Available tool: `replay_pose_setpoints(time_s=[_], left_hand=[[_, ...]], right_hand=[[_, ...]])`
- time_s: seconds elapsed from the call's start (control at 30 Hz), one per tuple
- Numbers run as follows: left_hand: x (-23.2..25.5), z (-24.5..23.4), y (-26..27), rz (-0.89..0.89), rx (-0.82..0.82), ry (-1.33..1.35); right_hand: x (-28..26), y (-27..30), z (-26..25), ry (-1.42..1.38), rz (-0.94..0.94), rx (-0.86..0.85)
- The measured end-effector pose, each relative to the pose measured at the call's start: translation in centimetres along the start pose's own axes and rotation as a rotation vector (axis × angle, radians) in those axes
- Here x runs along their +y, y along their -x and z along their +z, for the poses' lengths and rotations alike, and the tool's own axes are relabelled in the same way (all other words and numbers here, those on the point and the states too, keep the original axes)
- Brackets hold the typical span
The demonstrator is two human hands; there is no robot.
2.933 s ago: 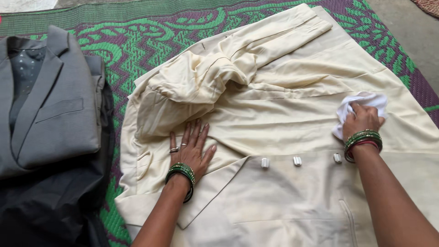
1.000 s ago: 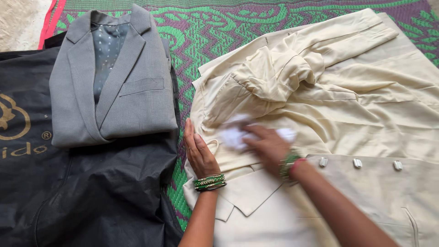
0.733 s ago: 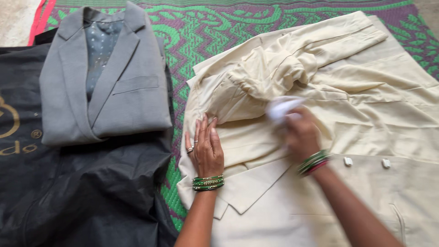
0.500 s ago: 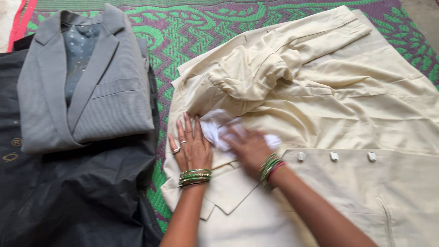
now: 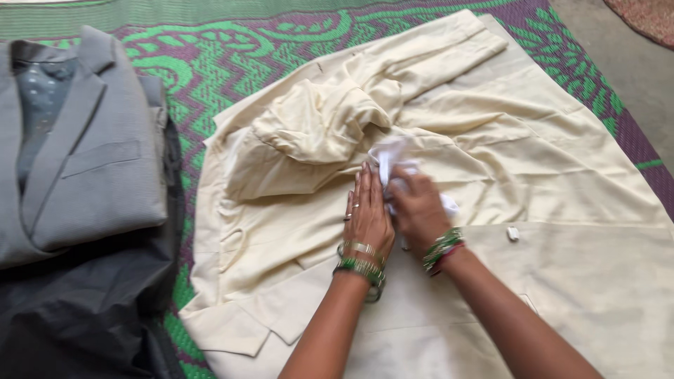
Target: The person wipes a cream-colored garment with a white cloth, smoothing and rubbing the fabric across its surface. The garment is laid out on a patterned mat, and the person adjusts the cloth and garment during the process.
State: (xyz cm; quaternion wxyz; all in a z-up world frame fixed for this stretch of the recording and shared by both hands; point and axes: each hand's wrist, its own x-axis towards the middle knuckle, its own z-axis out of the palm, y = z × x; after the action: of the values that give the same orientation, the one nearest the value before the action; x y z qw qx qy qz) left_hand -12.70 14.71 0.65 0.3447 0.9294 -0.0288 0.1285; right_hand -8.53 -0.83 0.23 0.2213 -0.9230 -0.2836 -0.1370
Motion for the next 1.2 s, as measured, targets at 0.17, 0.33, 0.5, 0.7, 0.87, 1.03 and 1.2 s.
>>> replay_pose_setpoints(time_s=[0.17,0.33,0.5,0.7,0.87,1.03,1.2], left_hand=[[-0.9,1.8,-1.2,-0.124,-0.201,-0.357],[-0.7,2.1,-1.1,-0.160,-0.214,-0.502],[3.0,4.8,-2.9,0.064,-0.186,-0.730],[6.4,8.8,-4.3,0.028,-0.466,-0.512],[5.4,8.8,-3.7,0.026,-0.285,-0.478],[5.9,8.6,-4.1,-0.020,-0.253,-0.530],[5.9,8.9,-3.7,-0.024,-0.260,-0.552]], right_hand=[[3.6,1.6,-2.3,0.219,0.029,-0.181],[12.8,3.6,-7.3,0.422,0.399,-0.028],[11.3,3.1,-7.9,0.291,0.226,0.137],[7.1,2.4,-5.0,0.144,0.019,-0.011],[15.1,3.8,-6.6,0.389,0.245,-0.315],[24.4,7.7,-13.6,0.607,0.669,-0.192],[25.1,10.5,-13.1,0.389,0.440,-0.018]])
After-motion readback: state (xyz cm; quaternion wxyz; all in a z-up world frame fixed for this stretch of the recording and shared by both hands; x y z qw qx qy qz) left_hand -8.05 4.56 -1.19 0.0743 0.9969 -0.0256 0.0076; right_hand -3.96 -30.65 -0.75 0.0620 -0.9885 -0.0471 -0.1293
